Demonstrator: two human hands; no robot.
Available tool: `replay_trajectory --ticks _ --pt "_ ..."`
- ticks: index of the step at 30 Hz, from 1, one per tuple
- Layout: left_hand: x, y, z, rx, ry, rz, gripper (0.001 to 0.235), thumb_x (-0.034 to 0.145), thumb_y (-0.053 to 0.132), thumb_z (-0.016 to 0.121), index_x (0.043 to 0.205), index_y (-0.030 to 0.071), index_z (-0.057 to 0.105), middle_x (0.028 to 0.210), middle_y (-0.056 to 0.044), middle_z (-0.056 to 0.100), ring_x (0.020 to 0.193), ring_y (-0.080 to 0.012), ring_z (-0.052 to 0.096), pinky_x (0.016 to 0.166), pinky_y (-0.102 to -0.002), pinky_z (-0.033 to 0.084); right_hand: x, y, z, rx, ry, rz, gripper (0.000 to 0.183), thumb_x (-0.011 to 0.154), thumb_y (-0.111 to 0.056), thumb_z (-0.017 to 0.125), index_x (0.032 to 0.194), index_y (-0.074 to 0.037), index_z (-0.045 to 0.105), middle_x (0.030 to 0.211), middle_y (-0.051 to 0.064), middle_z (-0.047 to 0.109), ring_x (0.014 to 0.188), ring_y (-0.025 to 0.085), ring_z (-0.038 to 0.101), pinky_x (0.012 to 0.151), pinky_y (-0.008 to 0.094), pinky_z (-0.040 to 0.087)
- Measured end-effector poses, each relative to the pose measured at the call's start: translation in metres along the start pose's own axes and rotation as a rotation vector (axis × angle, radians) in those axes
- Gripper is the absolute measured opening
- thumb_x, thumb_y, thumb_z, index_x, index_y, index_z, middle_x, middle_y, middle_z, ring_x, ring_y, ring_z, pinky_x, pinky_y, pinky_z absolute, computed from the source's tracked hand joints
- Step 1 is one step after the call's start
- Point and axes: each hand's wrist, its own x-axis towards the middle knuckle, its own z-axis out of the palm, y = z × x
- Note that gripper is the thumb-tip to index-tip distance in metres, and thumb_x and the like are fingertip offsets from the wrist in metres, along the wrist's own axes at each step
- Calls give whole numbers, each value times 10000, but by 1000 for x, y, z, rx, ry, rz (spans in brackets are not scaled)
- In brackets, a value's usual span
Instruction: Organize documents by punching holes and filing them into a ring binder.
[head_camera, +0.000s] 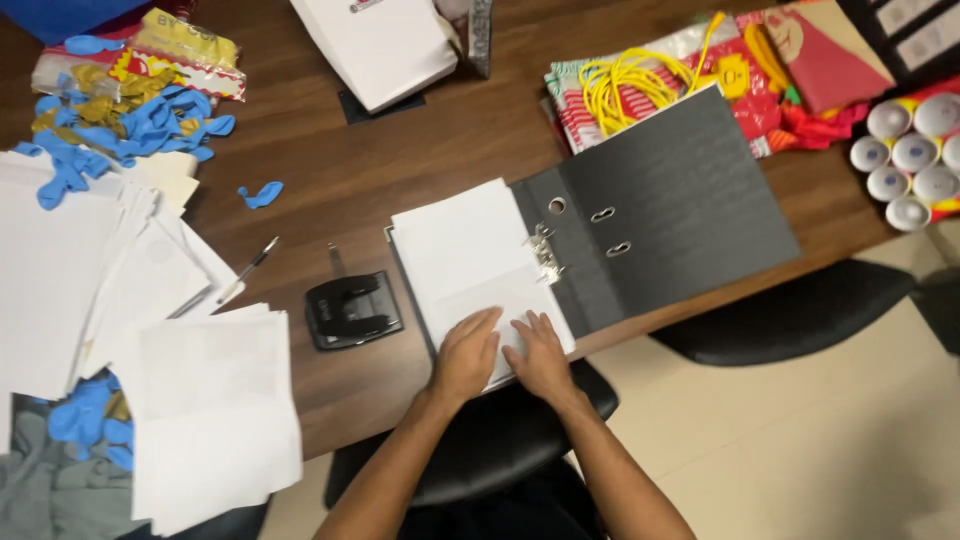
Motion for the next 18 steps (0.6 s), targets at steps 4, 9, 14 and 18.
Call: replay_trajectory --ticks 4,9,14,18 --pt "67 6 62 187 -201 19 528 897 39 547 1419 -41 528 1482 -228 531 1408 -403 449 1103 -489 387 32 29 -16 -237 -247 -17 788 879 -427 707 1497 -41 407 1593 257 263 1480 463 185 1194 526 249" --pt "118 -30 98 624 -360 8 671 866 51 529 1523 -34 423 1621 -207 327 1490 -389 247 1185 -504 234 43 -8 -60 -368 -690 64 863 953 -588 580 1616 -158 233 1688 262 -46 1549 500 -63 1228 627 120" --pt "129 -33 103 742 -265 76 553 965 150 512 1501 23 474 1628 -132 386 1529 -364 276 1216 -527 263 46 0 -56 -342 -737 49 905 930 -575 604 1623 -141 217 1674 304 -51 1540 523 -55 1222 623 125" --pt "133 -33 109 847 -221 56 524 976 192 492 1474 29 498 1607 -115 405 1508 -382 296 1186 -603 253 50 -2 -55 -356 -774 19 950 938 -590 604 1627 -88 187 1648 369 -28 1517 578 -40 1227 614 121"
